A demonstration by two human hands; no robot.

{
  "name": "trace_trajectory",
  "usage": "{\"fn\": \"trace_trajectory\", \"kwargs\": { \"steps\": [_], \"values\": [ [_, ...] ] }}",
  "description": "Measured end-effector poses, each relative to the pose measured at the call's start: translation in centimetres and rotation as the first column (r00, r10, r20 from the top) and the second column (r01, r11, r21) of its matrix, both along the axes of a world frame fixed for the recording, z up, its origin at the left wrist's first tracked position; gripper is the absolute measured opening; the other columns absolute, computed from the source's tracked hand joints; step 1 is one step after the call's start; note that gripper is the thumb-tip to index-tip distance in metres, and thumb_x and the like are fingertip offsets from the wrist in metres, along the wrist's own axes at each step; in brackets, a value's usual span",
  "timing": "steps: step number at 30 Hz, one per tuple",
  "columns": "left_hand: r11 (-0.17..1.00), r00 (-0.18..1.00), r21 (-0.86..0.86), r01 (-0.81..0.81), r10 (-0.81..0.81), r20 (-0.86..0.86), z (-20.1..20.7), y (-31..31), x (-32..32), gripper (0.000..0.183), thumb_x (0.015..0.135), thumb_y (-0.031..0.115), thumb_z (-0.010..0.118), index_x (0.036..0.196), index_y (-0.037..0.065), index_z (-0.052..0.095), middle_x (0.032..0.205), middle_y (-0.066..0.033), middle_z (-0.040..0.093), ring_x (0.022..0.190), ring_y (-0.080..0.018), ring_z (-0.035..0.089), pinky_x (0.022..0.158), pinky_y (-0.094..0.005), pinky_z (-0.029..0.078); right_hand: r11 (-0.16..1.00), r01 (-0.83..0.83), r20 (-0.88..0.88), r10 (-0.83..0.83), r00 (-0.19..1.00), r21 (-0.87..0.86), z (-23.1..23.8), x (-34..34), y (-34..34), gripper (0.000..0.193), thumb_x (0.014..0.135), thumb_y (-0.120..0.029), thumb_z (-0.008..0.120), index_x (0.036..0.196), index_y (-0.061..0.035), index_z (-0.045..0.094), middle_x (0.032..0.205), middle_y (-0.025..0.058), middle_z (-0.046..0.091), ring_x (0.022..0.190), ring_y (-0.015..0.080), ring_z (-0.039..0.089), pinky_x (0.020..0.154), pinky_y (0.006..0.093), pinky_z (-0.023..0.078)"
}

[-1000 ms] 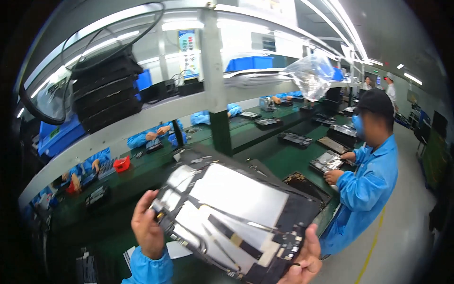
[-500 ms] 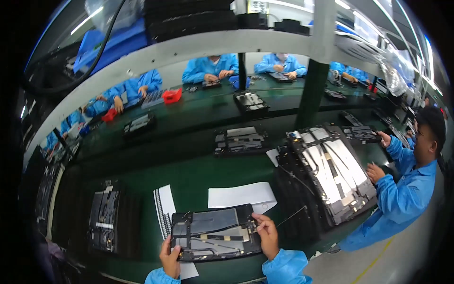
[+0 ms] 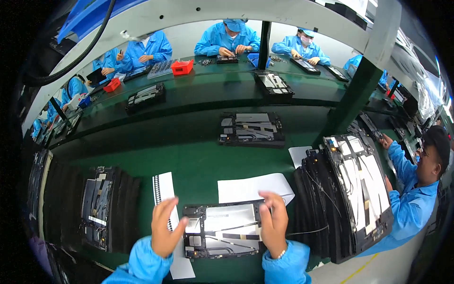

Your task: The person assembles tablet frames by peeling adhesive strips from a backing sheet, sticking them onto internal cables and components, pressing the parts into place by hand, and stacking the tablet frames.

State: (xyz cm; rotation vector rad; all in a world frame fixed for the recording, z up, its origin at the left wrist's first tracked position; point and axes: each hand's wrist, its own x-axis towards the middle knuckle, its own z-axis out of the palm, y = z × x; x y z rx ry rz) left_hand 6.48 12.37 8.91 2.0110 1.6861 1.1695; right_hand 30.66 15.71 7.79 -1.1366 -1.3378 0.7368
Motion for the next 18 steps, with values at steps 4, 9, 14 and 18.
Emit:
{"fn": "trace_trajectory", "kwargs": {
  "steps": [4,9,14,18],
  "values": [
    [0.992,0.989,0.022,0.125,-0.126,0.075,-1.4,12.2,1.5,0.052,0.07,0.013,0.067,0.115,-0.003,0.047,0.115,-0.0182,0.045,0.107,-0.0354,0.043,0.093,-0.0359,0.035,0.968,0.119,0.108,-0.146,0.983,0.222,0.8,-0.8,11.6,0.011,0.085,-0.008,0.05,0.09,0.001,0.049,0.095,0.0129,0.056,0.09,0.0212,0.052,0.081,0.0282,0.04],
    [0.988,0.993,-0.105,0.115,-0.116,-0.004,-8.5,23.1,2.5,0.08,0.064,0.026,0.072,0.124,-0.008,0.032,0.123,-0.0251,0.037,0.114,-0.0376,0.038,0.097,-0.0371,0.031,0.902,0.425,0.12,-0.415,0.902,-0.078,-6.9,5.0,23.5,0.021,0.079,-0.009,0.049,0.089,0.0079,0.054,0.096,0.0213,0.058,0.094,0.0335,0.053,0.089,0.0353,0.037],
    [0.958,0.989,-0.268,0.106,-0.131,-0.074,-12.4,27.3,2.9,0.092,0.061,0.028,0.075,0.127,-0.012,0.025,0.129,-0.0304,0.031,0.122,-0.0404,0.03,0.102,-0.0386,0.026,0.89,0.387,0.123,-0.367,0.922,-0.243,-11.4,4.6,25.9,0.018,0.074,-0.014,0.055,0.071,0.0036,0.055,0.088,0.0223,0.057,0.088,0.0374,0.052,0.083,0.0404,0.038],
    [0.977,0.956,-0.172,0.127,-0.075,0.284,-10.4,25.5,2.7,0.078,0.062,0.017,0.074,0.123,-0.011,0.034,0.123,-0.0292,0.04,0.117,-0.0379,0.039,0.097,-0.0359,0.033,0.885,0.389,0.209,-0.343,0.916,-0.256,-10.0,4.3,24.3,0.018,0.071,-0.016,0.055,0.072,0.0021,0.056,0.085,0.0203,0.056,0.085,0.0365,0.051,0.075,0.0416,0.039]
  ]
}}
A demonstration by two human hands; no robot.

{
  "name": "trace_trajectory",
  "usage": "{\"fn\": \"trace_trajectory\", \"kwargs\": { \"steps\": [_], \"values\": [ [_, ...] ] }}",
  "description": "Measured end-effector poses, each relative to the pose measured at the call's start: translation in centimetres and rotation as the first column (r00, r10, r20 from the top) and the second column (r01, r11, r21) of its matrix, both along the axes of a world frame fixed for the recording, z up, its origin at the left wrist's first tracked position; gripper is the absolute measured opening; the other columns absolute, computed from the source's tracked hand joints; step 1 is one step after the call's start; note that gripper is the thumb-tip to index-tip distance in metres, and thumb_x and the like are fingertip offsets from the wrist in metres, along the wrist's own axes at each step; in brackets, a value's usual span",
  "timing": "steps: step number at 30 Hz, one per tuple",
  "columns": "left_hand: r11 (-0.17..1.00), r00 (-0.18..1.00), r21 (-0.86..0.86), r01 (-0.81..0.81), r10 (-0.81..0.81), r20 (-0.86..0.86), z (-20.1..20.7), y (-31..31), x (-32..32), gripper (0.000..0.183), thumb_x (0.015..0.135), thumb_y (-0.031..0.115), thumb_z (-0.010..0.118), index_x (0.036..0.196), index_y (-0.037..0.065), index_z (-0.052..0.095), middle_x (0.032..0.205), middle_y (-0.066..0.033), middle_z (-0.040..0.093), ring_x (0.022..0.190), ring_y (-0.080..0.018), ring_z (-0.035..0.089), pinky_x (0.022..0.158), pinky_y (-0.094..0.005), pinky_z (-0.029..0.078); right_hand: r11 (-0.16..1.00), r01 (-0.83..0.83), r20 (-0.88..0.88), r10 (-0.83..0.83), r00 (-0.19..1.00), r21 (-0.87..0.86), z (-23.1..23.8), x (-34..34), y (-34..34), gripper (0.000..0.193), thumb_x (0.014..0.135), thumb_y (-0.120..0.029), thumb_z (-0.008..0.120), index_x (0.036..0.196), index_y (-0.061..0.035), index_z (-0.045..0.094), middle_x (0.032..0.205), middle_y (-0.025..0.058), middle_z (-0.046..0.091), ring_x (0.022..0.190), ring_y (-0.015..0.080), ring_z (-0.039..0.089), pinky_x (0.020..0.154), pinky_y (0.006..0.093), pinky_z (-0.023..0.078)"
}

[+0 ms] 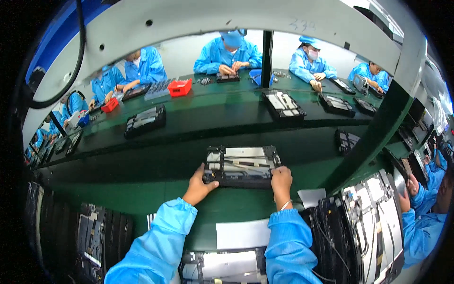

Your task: The person assembles tablet frames by peeling adhesive strips from a backing sheet, sticking them onto internal cables and components, pressing the parts into place by hand, and stacking the tablet frames.

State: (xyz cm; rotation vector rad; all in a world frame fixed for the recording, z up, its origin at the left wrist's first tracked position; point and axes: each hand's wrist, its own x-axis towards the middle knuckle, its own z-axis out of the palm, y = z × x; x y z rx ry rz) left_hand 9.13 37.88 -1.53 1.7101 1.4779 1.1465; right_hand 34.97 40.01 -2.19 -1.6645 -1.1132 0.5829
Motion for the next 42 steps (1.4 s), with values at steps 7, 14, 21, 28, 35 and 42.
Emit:
{"fn": "trace_trajectory", "kwargs": {
  "steps": [7,14,21,28,35,42],
  "values": [
    [0.985,0.985,0.122,-0.119,0.133,-0.11,9.3,-13.7,-2.6,0.077,0.065,0.007,0.069,0.127,-0.01,0.027,0.131,-0.027,0.031,0.123,-0.0365,0.032,0.101,-0.0343,0.027,0.964,-0.12,-0.37,0.204,0.906,0.236,8.2,-4.2,-12.8,0.009,0.076,-0.008,0.05,0.075,0.0015,0.052,0.104,0.0141,0.051,0.102,0.0228,0.046,0.09,0.0296,0.031],
    [0.996,0.985,0.044,-0.078,0.084,-0.151,7.8,-32.3,-2.4,0.084,0.069,0.012,0.069,0.13,-0.013,0.017,0.135,-0.0281,0.024,0.125,-0.0339,0.028,0.101,-0.0366,0.024,0.974,-0.156,-0.412,0.211,0.886,0.163,9.2,-4.2,-31.1,0.002,0.075,0.0,0.043,0.073,-0.0018,0.043,0.13,0.0187,0.037,0.117,0.0237,0.036,0.1,0.0345,0.021],
    [0.998,0.963,0.047,-0.028,0.04,-0.266,1.4,-36.5,-3.5,0.08,0.067,0.007,0.067,0.13,-0.009,0.02,0.133,-0.0307,0.024,0.119,-0.0444,0.03,0.099,-0.0458,0.024,0.959,-0.265,-0.282,0.284,0.916,0.104,4.2,-2.9,-35.1,0.004,0.075,-0.003,0.05,0.078,-0.0038,0.047,0.13,0.0184,0.037,0.116,0.026,0.036,0.098,0.0337,0.023],
    [1.0,0.981,0.002,0.004,-0.003,-0.192,1.9,-35.9,-3.7,0.079,0.07,0.009,0.066,0.132,-0.006,0.018,0.135,-0.0294,0.022,0.122,-0.0426,0.028,0.1,-0.0427,0.023,0.95,-0.284,0.014,0.284,0.959,0.131,7.4,-5.3,-35.9,0.005,0.073,-0.002,0.055,0.076,-0.0017,0.051,0.118,0.0179,0.047,0.108,0.0297,0.044,0.095,0.0366,0.031],
    [1.0,0.998,0.019,0.025,-0.023,-0.064,1.5,-35.3,-3.6,0.075,0.076,0.014,0.062,0.133,-0.006,0.018,0.137,-0.0292,0.017,0.124,-0.0408,0.027,0.101,-0.042,0.023,0.835,-0.55,0.135,0.541,0.83,0.03,7.4,-9.7,-34.6,0.008,0.067,-0.001,0.059,0.073,-0.0023,0.053,0.11,0.0143,0.054,0.108,0.0339,0.044,0.092,0.0411,0.031],
    [1.0,0.999,0.004,0.01,-0.01,-0.053,1.5,-35.4,-3.2,0.071,0.079,0.017,0.057,0.132,-0.008,0.017,0.137,-0.0299,0.018,0.126,-0.0415,0.023,0.102,-0.0426,0.021,0.857,-0.515,0.268,0.494,0.827,0.008,6.6,-10.7,-34.8,0.009,0.065,-0.001,0.059,0.072,-0.0028,0.053,0.111,0.0148,0.053,0.11,0.0361,0.041,0.093,0.0436,0.028]
  ]
}}
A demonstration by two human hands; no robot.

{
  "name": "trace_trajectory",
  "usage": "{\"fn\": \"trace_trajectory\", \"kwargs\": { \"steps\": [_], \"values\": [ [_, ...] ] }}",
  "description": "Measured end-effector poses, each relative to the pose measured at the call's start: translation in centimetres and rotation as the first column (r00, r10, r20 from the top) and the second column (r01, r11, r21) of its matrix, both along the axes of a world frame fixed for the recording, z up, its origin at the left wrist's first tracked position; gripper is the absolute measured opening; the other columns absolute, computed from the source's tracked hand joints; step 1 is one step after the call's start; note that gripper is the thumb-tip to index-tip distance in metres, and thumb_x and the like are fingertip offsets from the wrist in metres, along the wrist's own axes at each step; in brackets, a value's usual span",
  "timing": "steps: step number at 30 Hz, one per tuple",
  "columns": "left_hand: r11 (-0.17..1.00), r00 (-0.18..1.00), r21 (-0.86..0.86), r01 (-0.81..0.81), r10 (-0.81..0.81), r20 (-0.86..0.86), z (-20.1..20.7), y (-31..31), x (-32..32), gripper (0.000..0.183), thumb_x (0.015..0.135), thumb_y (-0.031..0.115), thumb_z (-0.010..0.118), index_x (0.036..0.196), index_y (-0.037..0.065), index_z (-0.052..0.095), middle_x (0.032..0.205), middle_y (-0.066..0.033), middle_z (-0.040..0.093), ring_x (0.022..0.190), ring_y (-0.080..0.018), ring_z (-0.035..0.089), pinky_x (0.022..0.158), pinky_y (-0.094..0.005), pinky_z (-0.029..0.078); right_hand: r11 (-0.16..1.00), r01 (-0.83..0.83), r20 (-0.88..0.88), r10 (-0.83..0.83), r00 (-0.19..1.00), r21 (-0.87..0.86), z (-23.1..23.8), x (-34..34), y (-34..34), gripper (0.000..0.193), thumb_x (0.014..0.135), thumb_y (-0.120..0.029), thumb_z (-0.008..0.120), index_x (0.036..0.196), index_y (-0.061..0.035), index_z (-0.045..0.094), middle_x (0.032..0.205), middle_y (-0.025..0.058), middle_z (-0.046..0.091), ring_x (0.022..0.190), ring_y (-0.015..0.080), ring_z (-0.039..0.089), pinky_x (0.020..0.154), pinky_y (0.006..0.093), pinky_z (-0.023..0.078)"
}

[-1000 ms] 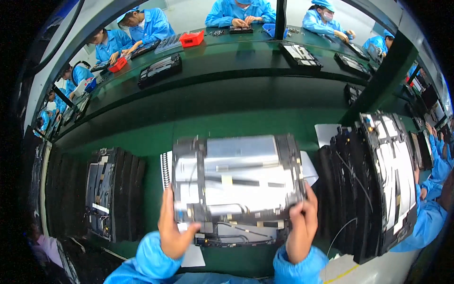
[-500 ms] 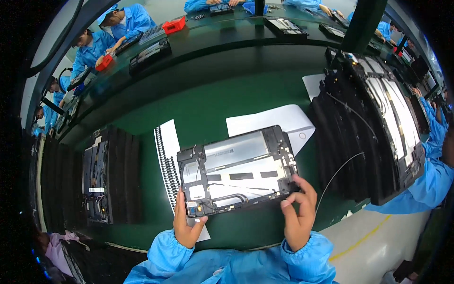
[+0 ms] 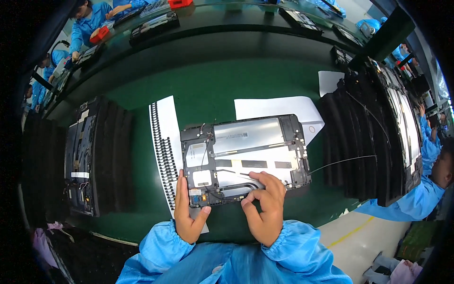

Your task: The person assembles tablet frames by peeling adhesive strips from a backing sheet, sticking them onto internal cables and components, pressing the parts into place by hand, and stacking the tablet frames.

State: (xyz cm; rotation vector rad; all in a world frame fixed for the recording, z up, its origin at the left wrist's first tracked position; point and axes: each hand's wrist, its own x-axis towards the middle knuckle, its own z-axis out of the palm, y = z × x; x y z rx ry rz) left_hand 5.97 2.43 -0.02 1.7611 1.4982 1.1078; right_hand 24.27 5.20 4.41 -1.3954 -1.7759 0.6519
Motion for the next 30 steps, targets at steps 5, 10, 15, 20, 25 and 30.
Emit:
{"fn": "trace_trajectory", "kwargs": {
  "steps": [5,10,15,20,25,30],
  "values": [
    [1.0,1.0,0.002,-0.011,0.011,0.021,-0.1,0.1,0.1,0.072,0.08,0.019,0.057,0.133,-0.007,0.016,0.137,-0.03,0.016,0.126,-0.0419,0.022,0.102,-0.043,0.021,0.998,0.05,0.067,-0.052,0.996,0.038,-0.4,-0.6,-0.5,0.011,0.066,-0.002,0.06,0.073,-0.0032,0.052,0.113,0.0157,0.051,0.11,0.0368,0.041,0.093,0.0445,0.028],
    [1.0,0.999,0.019,-0.007,0.006,0.033,-0.2,0.2,0.4,0.072,0.08,0.02,0.056,0.134,-0.006,0.015,0.137,-0.0301,0.016,0.127,-0.0429,0.02,0.102,-0.0443,0.02,0.996,0.078,0.051,-0.08,0.996,0.04,-0.4,-0.4,-0.8,0.011,0.066,-0.003,0.061,0.073,-0.0036,0.052,0.113,0.0153,0.051,0.11,0.0366,0.041,0.093,0.0444,0.027],
    [0.999,0.999,0.012,-0.035,0.035,0.019,-0.3,0.0,0.3,0.071,0.08,0.022,0.057,0.133,-0.005,0.018,0.136,-0.0302,0.019,0.124,-0.043,0.025,0.101,-0.0446,0.021,0.995,0.08,0.073,-0.085,0.994,0.065,-0.8,-0.8,-0.7,0.011,0.066,-0.003,0.061,0.073,-0.0044,0.052,0.112,0.0141,0.052,0.109,0.036,0.041,0.093,0.0443,0.027],
    [0.942,0.957,0.294,-0.165,0.225,-0.183,1.7,-0.3,1.3,0.057,0.075,0.022,0.062,0.123,-0.001,0.041,0.13,-0.0222,0.036,0.118,-0.0343,0.035,0.095,-0.0442,0.025,0.993,0.079,0.07,-0.085,0.994,0.084,-0.7,-0.9,-0.7,0.012,0.067,-0.005,0.062,0.074,-0.0052,0.053,0.111,0.0136,0.053,0.108,0.0354,0.043,0.093,0.0443,0.027],
    [0.917,0.899,0.334,0.217,-0.054,-0.436,2.4,1.2,2.2,0.027,0.067,0.014,0.061,0.094,0.01,0.065,0.102,-0.0006,0.059,0.095,-0.023,0.052,0.078,-0.0379,0.036,0.992,0.089,0.077,-0.096,0.992,0.089,-1.1,-0.7,-0.8,0.013,0.066,-0.005,0.063,0.075,-0.0057,0.053,0.11,0.0134,0.053,0.107,0.0348,0.044,0.092,0.044,0.028],
    [0.888,0.863,0.345,0.303,-0.102,-0.495,2.2,1.7,1.8,0.028,0.071,0.012,0.052,0.096,0.009,0.064,0.1,-0.0026,0.06,0.09,-0.0236,0.055,0.072,-0.0344,0.041,0.995,0.056,0.083,-0.063,0.995,0.087,-0.6,-0.1,-0.9,0.014,0.063,-0.003,0.065,0.072,-0.0042,0.055,0.108,0.0128,0.055,0.105,0.0332,0.046,0.091,0.043,0.031]
  ]
}}
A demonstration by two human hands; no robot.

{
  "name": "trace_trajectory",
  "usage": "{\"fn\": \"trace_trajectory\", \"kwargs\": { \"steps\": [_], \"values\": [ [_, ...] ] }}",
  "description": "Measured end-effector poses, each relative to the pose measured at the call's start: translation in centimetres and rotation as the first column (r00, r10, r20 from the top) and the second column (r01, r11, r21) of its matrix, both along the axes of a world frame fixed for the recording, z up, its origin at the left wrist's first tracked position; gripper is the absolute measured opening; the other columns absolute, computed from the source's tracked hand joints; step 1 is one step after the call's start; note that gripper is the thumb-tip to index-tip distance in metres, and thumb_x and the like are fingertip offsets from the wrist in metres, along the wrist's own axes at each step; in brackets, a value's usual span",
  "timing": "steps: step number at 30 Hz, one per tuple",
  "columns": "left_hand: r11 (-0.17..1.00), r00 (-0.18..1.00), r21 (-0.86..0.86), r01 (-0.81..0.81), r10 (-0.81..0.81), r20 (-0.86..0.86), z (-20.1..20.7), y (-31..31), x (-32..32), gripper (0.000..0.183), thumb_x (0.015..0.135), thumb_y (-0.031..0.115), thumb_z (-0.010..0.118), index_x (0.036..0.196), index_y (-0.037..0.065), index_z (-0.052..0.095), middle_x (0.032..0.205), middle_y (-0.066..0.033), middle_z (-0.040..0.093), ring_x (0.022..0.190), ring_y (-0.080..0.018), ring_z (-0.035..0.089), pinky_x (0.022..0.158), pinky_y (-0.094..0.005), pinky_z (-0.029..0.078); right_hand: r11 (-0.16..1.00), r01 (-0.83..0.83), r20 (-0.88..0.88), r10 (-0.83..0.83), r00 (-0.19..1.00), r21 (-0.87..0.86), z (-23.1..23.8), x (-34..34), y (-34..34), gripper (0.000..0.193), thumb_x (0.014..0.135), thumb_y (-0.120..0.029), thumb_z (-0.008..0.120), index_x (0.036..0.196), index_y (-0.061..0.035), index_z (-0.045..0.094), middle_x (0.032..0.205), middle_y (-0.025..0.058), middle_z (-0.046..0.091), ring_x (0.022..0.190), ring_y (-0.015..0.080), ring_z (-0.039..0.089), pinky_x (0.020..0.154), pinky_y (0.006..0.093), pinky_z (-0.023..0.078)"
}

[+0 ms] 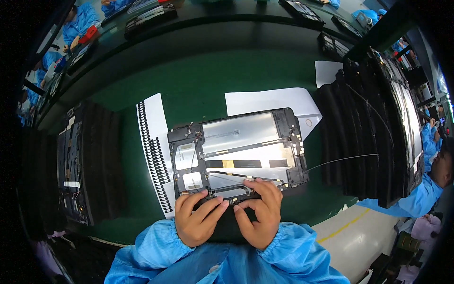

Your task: The person assembles tablet frames by peeling adhesive strips from a backing sheet, sticking them onto internal cables and components, pressing the parts into place by hand, and stacking the tablet frames.

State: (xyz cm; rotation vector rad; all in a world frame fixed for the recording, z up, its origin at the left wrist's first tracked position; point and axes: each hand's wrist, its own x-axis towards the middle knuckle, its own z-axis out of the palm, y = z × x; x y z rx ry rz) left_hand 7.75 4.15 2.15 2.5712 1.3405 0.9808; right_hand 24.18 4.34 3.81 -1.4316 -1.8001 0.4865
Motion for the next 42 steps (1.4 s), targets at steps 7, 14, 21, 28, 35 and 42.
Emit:
{"fn": "trace_trajectory", "kwargs": {
  "steps": [7,14,21,28,35,42],
  "values": [
    [1.0,1.0,0.001,-0.005,0.005,0.001,-0.1,0.0,0.2,0.027,0.071,0.012,0.053,0.095,0.01,0.065,0.1,-0.0017,0.061,0.089,-0.0227,0.055,0.071,-0.0339,0.04,1.0,-0.002,-0.072,0.0,0.997,-0.028,0.9,0.7,0.1,0.015,0.059,-0.002,0.067,0.072,-0.0039,0.059,0.104,0.0118,0.057,0.1,0.0312,0.049,0.088,0.0416,0.035],
    [1.0,1.0,0.006,-0.021,0.021,-0.002,-0.2,-0.2,0.2,0.027,0.072,0.013,0.053,0.097,0.014,0.065,0.1,-0.0006,0.06,0.09,-0.0221,0.055,0.072,-0.0336,0.04,0.998,-0.054,0.074,0.051,0.996,0.043,0.3,0.6,0.4,0.018,0.059,-0.004,0.068,0.075,-0.007,0.06,0.098,0.0091,0.057,0.095,0.0291,0.05,0.083,0.0409,0.035],
    [1.0,0.998,0.004,0.011,-0.011,-0.062,0.1,-0.1,0.0,0.027,0.074,0.016,0.053,0.098,0.017,0.064,0.1,0.0004,0.059,0.091,-0.0213,0.054,0.074,-0.0336,0.039,0.995,-0.079,0.123,0.071,0.99,0.064,-0.1,0.6,0.5,0.017,0.059,-0.004,0.066,0.074,-0.0067,0.06,0.094,0.0075,0.057,0.092,0.0282,0.05,0.082,0.0441,0.035],
    [0.997,0.997,0.03,-0.068,0.069,-0.037,0.1,-0.1,0.5,0.024,0.068,0.017,0.057,0.09,0.017,0.067,0.095,0.0012,0.06,0.087,-0.0219,0.053,0.072,-0.0356,0.036,0.961,-0.213,0.267,0.161,0.95,0.177,0.5,0.3,1.5,0.019,0.055,-0.004,0.063,0.074,-0.0037,0.058,0.087,0.0069,0.057,0.089,0.0275,0.05,0.078,0.0449,0.04],
    [1.0,0.983,0.014,-0.012,0.009,0.182,1.7,0.4,-2.3,0.031,0.061,0.008,0.064,0.091,0.014,0.067,0.094,-0.0027,0.061,0.089,-0.0239,0.054,0.075,-0.0341,0.039,0.964,-0.245,0.267,0.21,0.941,0.105,3.6,-0.9,2.6,0.022,0.057,0.001,0.062,0.079,-0.0012,0.058,0.086,0.0091,0.056,0.083,0.0283,0.052,0.074,0.0403,0.042],
    [0.86,0.868,-0.214,-0.463,0.489,0.088,-4.0,5.5,-10.0,0.048,0.068,0.01,0.064,0.112,0.0,0.049,0.114,-0.0202,0.048,0.106,-0.0362,0.045,0.089,-0.0443,0.034,0.902,-0.426,0.386,0.369,0.845,0.071,3.1,-14.2,10.1,0.016,0.06,-0.004,0.06,0.076,-0.0021,0.061,0.073,0.0119,0.056,0.071,0.0288,0.057,0.063,0.0346,0.047]
  ]
}}
